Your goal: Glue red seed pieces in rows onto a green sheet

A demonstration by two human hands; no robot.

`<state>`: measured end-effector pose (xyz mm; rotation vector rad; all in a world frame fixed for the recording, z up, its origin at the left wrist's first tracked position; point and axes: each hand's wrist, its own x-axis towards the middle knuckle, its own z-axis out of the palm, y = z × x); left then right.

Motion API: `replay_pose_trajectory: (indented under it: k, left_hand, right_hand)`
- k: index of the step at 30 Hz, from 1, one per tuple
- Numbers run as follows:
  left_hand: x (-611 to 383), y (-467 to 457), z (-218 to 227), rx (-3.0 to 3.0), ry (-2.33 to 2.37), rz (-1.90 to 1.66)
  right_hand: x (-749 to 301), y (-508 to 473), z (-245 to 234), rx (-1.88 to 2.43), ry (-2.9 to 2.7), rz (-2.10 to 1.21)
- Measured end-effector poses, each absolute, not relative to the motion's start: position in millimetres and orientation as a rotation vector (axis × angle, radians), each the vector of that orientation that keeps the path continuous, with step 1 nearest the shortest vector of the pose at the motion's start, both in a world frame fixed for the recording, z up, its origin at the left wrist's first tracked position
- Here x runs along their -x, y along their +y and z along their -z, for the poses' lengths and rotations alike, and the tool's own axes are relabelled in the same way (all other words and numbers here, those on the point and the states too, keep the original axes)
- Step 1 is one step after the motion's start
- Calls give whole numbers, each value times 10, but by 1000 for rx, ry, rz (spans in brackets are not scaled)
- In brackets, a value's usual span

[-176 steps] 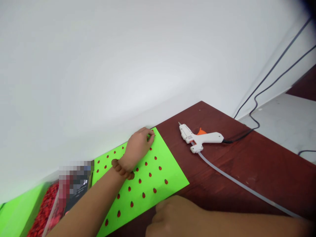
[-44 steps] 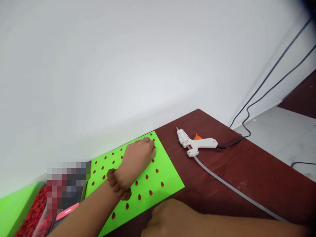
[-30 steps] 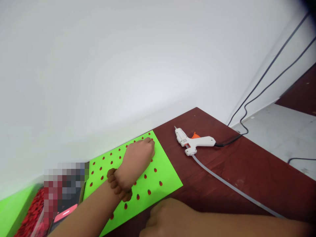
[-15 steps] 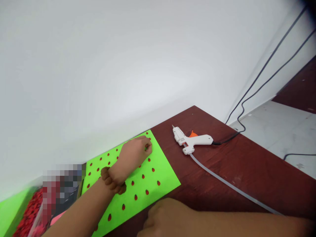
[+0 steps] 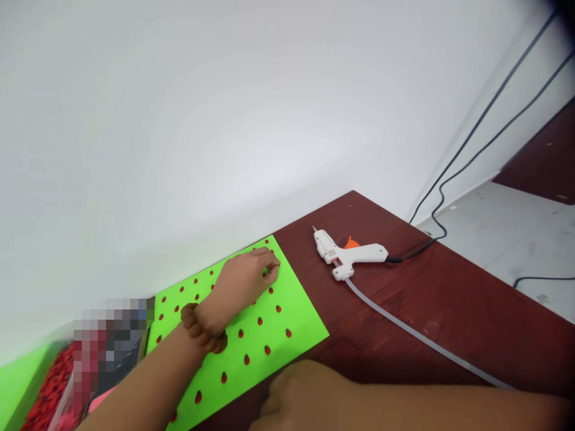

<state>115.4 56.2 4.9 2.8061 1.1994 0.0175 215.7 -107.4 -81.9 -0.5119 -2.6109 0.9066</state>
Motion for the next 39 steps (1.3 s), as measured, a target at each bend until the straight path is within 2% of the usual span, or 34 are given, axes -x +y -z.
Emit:
replay_pose_trajectory:
  k: [25, 35, 39]
  left_hand:
    - [-1083, 469, 7, -2961, 1181, 37]
    - [-1261, 333, -90, -2966, 1259, 212]
    - [-1147, 221, -369, -3021, 1359, 111]
  right_hand:
    - [-2160, -1101, 787, 553, -2602, -885]
    - [-2187, -1113, 807, 522, -2572, -814]
    - [-2189, -1159, 904, 537, -2565, -765]
